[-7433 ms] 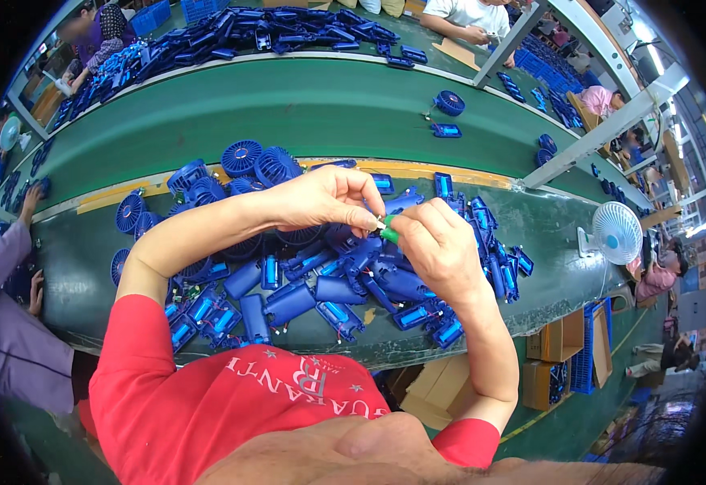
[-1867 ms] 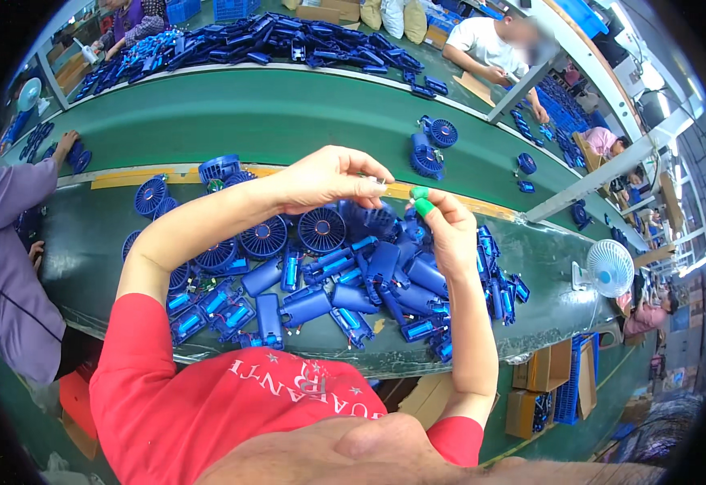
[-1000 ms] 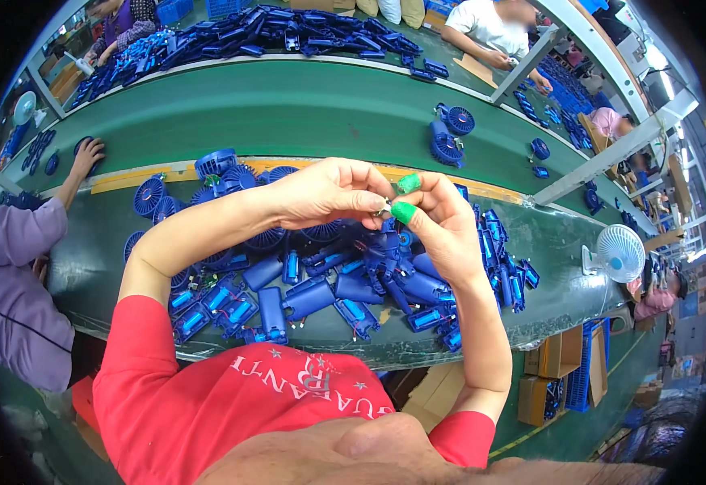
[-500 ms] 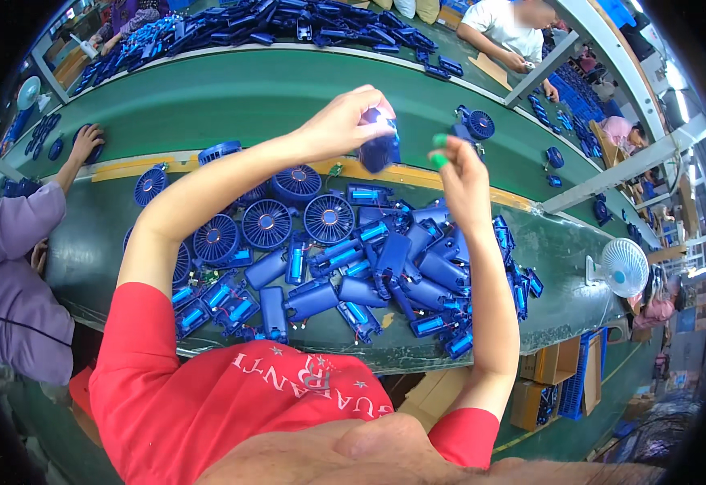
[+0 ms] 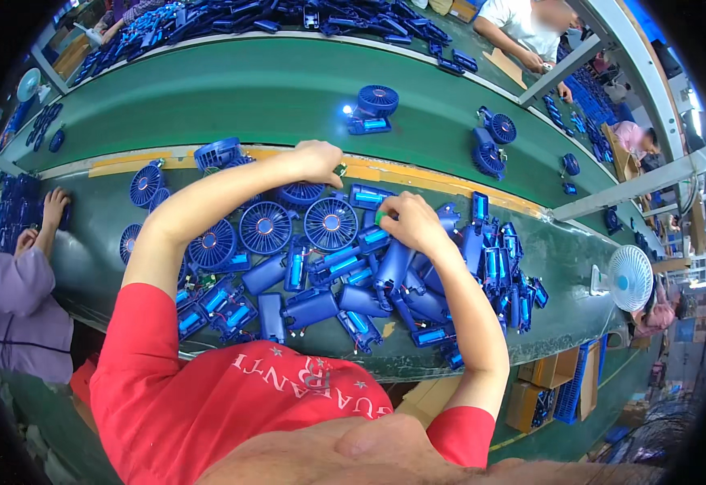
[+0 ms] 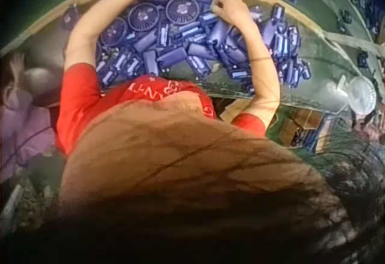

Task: The person assembles small blue portable fans on a green factory table. They pick up fan bodies and circular grilles, insert a small green component into the body, and attach the grille to complete the unit. The process is repeated continuously with parts drawn from a large pile on the table.

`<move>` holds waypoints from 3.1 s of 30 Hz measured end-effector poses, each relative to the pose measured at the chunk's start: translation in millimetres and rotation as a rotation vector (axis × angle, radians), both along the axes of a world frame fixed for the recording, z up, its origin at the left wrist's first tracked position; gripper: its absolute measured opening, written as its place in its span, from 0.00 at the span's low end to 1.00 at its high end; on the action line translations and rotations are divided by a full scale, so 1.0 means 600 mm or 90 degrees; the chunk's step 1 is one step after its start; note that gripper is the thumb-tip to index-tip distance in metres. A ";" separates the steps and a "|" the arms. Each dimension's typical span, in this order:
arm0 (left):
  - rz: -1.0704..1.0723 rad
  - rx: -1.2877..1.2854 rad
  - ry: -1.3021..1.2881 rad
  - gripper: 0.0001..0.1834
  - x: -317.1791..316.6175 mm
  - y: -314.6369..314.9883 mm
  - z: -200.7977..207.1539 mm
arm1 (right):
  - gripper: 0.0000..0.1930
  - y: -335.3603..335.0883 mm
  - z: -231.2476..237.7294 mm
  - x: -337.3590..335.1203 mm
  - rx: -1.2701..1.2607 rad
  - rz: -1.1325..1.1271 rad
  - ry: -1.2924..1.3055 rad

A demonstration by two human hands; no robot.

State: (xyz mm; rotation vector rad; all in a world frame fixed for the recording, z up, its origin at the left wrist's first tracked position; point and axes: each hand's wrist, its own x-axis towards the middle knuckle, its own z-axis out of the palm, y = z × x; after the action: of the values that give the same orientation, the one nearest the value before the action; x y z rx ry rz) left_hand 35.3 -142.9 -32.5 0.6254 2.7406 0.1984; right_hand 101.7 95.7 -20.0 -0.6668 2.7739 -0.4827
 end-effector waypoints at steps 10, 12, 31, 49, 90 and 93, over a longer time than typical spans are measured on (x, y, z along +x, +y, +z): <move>0.018 0.375 0.090 0.12 0.003 -0.015 -0.017 | 0.13 0.056 0.035 0.014 0.051 -0.121 0.057; 0.038 0.446 0.031 0.08 0.009 -0.011 -0.003 | 0.12 0.073 0.033 0.030 -0.056 -0.111 0.047; 0.140 0.815 -0.224 0.13 0.101 -0.057 0.121 | 0.13 -0.077 0.019 0.005 0.200 -0.101 0.036; 0.080 0.881 -0.268 0.14 0.118 -0.029 0.126 | 0.12 0.075 0.072 0.042 -0.462 -0.276 -0.097; 0.068 0.893 -0.375 0.12 0.149 -0.007 0.118 | 0.13 0.065 0.049 0.039 -0.508 -0.153 0.020; 0.066 0.891 -0.380 0.12 0.154 0.000 0.122 | 0.13 0.040 0.079 0.065 -0.676 -0.146 -0.069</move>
State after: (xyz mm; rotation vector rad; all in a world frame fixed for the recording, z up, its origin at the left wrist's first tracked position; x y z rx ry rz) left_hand 128.0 -142.9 40.6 0.5396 1.6935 1.9915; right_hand 140.8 120.0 27.7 -0.4509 2.3186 -2.0069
